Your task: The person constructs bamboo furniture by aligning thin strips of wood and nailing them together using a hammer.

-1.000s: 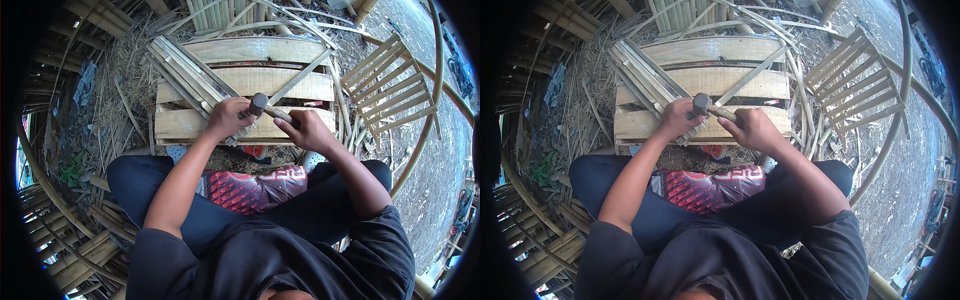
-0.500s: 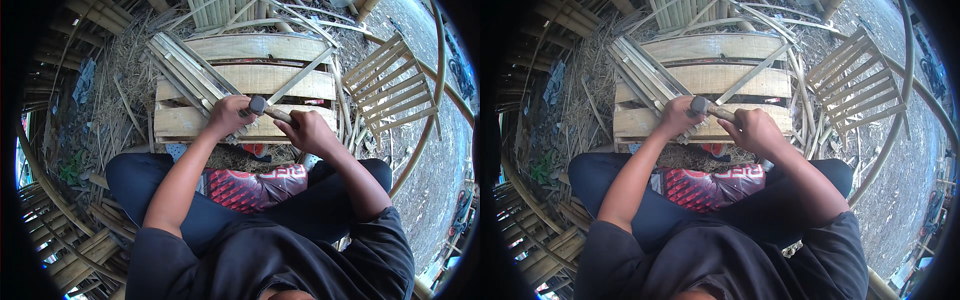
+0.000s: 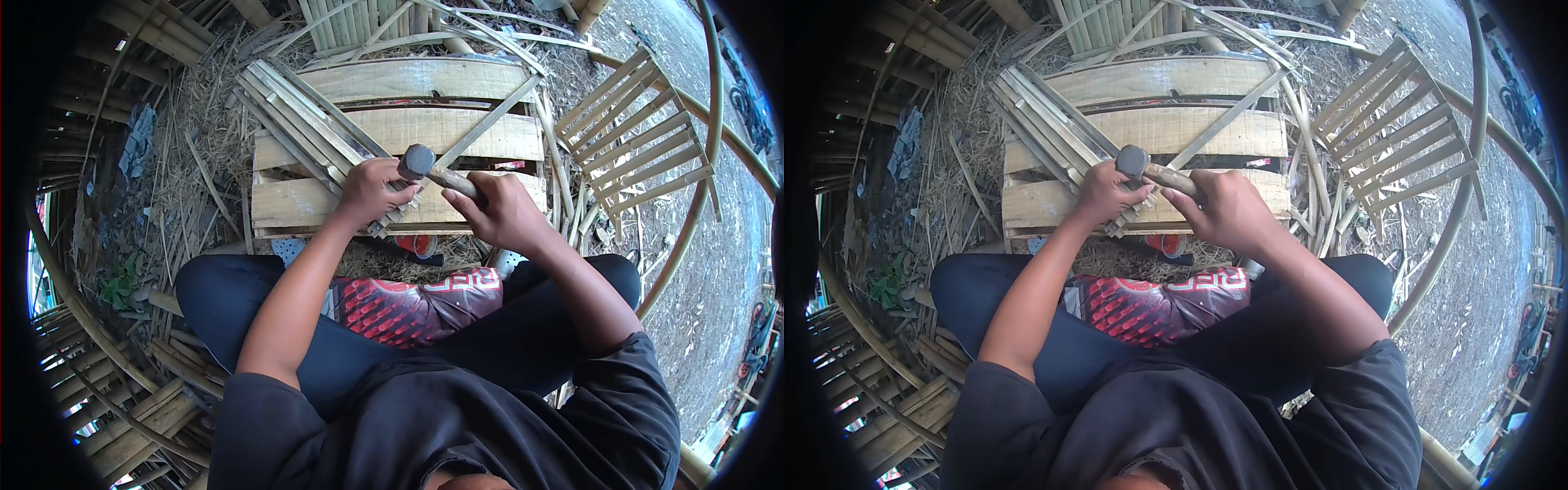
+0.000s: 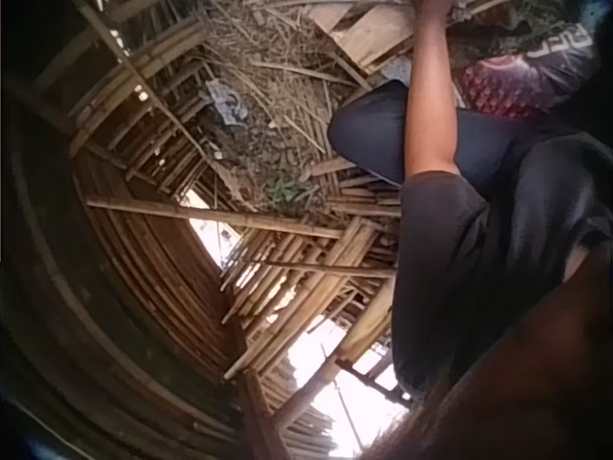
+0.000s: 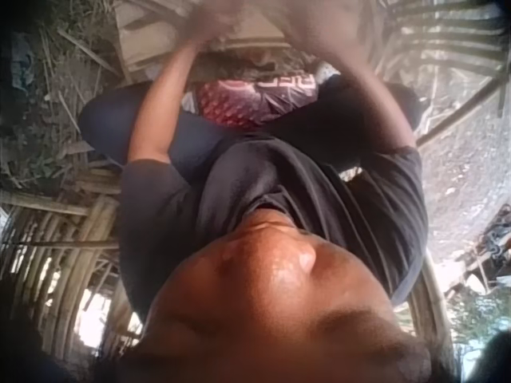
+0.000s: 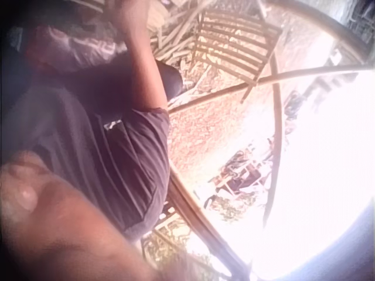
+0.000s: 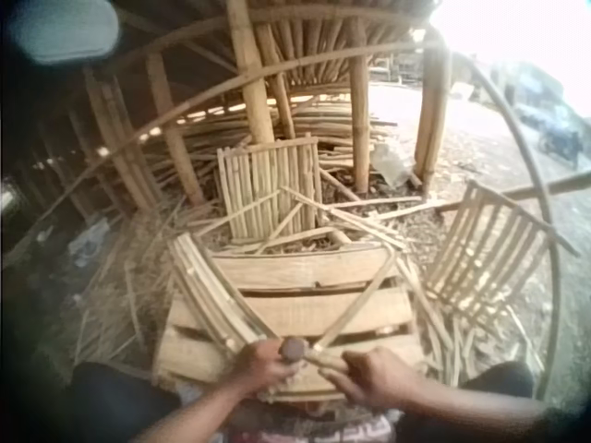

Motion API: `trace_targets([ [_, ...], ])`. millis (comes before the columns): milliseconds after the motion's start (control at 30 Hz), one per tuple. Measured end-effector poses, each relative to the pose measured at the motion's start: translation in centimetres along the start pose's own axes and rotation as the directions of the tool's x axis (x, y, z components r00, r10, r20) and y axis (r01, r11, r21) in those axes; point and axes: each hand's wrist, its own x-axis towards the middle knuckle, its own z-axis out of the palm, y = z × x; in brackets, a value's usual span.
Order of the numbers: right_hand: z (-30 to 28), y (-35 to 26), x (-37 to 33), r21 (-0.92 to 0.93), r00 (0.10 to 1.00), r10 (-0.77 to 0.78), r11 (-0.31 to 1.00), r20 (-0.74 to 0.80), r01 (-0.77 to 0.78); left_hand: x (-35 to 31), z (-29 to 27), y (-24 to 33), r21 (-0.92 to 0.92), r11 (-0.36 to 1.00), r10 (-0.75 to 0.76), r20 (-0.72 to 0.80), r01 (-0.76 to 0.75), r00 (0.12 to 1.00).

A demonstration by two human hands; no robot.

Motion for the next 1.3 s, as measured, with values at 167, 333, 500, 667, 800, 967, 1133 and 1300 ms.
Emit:
trace_targets([
  [167,1.1,0.7,0.1,-0.069,0.997,0.021,0.997,0.068,-0.016,0.1,0.6,-0.6,-0.081,0.988,0.121,-0.086,-0.128,0.989],
  [333,0.2,-0.4,-0.4,0.102,0.999,0.036,0.994,0.029,-0.039,-0.1,0.2,-0.5,-0.053,0.998,0.038,-0.035,-0.039,0.999],
  [500,0.2,0.0,-0.3,-0.069,0.992,0.037,0.997,0.120,-0.029,0.0,0.7,-1.6,-0.168,0.970,0.158,-0.106,-0.175,0.982],
  [667,-0.3,-0.3,-0.6,0.003,0.997,0.042,0.999,0.061,-0.043,0.1,1.0,-1.4,-0.163,0.983,0.068,-0.072,-0.079,0.995],
  [800,0.0,1.0,-0.5,-0.042,0.997,0.058,0.998,0.054,-0.056,0.2,1.3,-1.5,-0.091,0.986,0.135,-0.054,-0.140,0.989],
  [967,-0.8,-0.3,-0.6,0.032,0.997,0.042,0.999,0.062,-0.044,-0.2,0.7,-0.9,-0.105,0.994,0.037,-0.046,-0.042,0.998],
  [1133,0.3,0.7,-0.3,0.023,0.992,0.061,0.998,0.107,-0.063,-0.3,0.7,-1.3,-0.062,0.995,0.074,0.001,-0.074,0.997],
  [1300,-0.7,0.9,0.6,0.124,0.966,0.248,0.963,-0.068,-0.238,0.1,0.8,-1.8,-0.098,0.985,0.144,-0.011,-0.144,0.990],
])
